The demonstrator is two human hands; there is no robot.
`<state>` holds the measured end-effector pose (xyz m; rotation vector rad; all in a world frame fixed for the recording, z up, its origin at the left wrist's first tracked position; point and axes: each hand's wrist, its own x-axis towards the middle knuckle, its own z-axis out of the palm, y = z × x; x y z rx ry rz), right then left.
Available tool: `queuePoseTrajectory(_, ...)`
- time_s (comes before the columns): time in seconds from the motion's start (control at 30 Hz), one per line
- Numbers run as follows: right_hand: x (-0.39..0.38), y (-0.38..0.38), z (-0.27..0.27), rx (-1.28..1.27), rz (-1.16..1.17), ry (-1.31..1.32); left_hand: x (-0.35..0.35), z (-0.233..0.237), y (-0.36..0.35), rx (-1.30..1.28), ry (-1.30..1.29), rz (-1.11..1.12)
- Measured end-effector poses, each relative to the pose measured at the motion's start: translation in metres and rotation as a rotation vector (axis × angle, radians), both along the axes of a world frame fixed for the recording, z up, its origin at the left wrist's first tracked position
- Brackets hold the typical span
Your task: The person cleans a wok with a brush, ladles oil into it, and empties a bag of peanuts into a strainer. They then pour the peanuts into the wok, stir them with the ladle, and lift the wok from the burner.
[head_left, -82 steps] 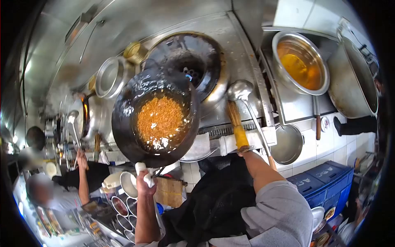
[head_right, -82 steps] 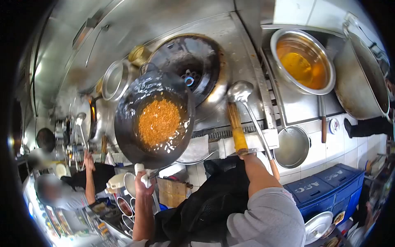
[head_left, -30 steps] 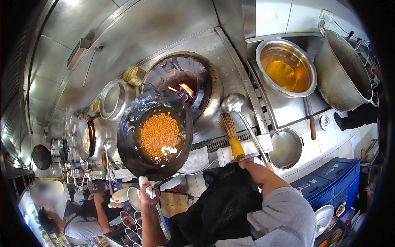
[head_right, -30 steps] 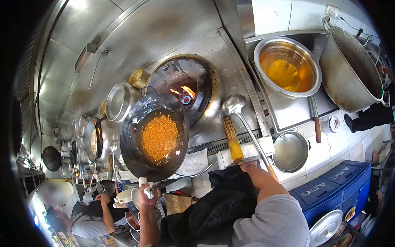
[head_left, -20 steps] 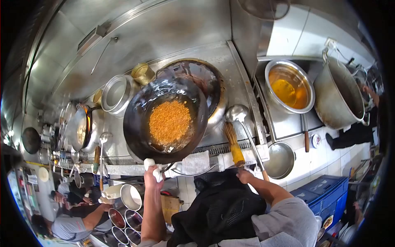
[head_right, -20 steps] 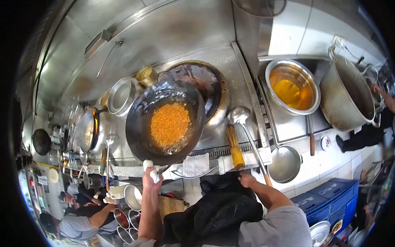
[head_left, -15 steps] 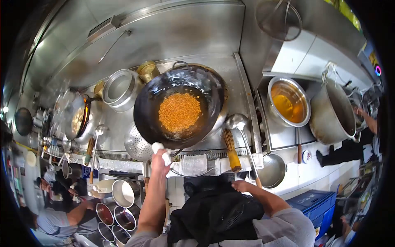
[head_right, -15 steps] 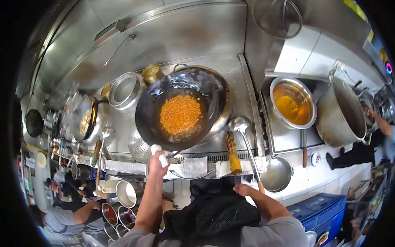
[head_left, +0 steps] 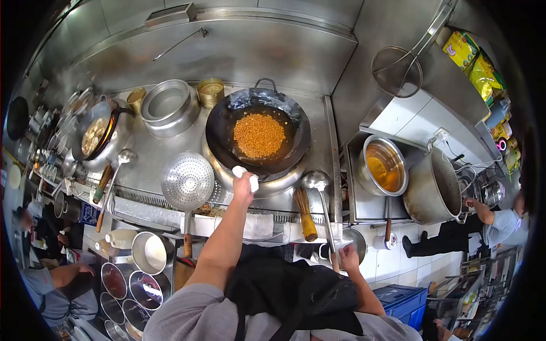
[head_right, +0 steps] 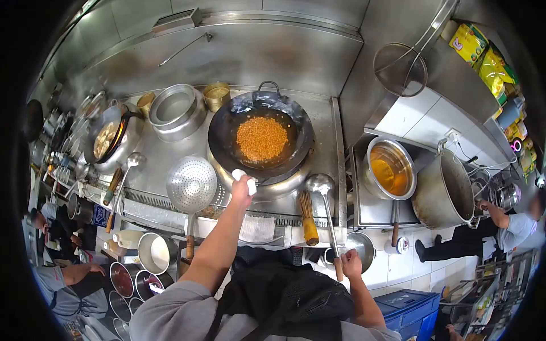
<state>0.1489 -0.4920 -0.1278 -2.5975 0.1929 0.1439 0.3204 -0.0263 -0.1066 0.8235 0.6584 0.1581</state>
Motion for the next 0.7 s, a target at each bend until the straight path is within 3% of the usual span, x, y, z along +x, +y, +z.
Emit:
queuePoseTrajectory(0.03,-0.007,-0.003,-0.008,-0.006,0.005,-0.002,0.001,0.004,-0.001,0.001,0.013,0.0)
queuePoseTrajectory(0.1,-0.023,0.005,-0.011,-0.011,-0.085,0.254,0.004,0.005,0.0,0.013,0.024,-0.002)
queuePoseTrajectory(0.13,-0.03,-0.02,-0.059,-0.008,-0.029,0.385,0.003,0.005,-0.001,0.03,0.042,-0.006)
queuePoseTrajectory(0.27,-0.045,-0.036,-0.097,0.03,0.034,0.463,-0.001,0.021,-0.005,0.043,0.091,0.02)
queuePoseTrajectory(0.5,-0.028,0.015,-0.018,-0.071,-0.054,0.433,-0.017,0.036,0.011,0.055,0.108,-0.151)
queuePoseTrajectory(0.53,-0.027,0.017,0.001,0.063,-0.009,0.294,-0.023,0.043,0.019,0.021,0.132,-0.23)
queuePoseTrajectory(0.6,-0.029,0.019,0.012,0.327,-0.02,0.085,-0.039,0.013,0.051,-0.03,0.049,-0.307)
queuePoseTrajectory(0.63,-0.031,0.028,0.027,0.332,-0.022,0.081,-0.05,0.0,0.068,-0.081,-0.038,-0.384)
queuePoseTrajectory(0.7,-0.036,0.053,0.083,0.432,-0.156,0.164,-0.09,0.008,0.087,0.011,-0.005,-0.233)
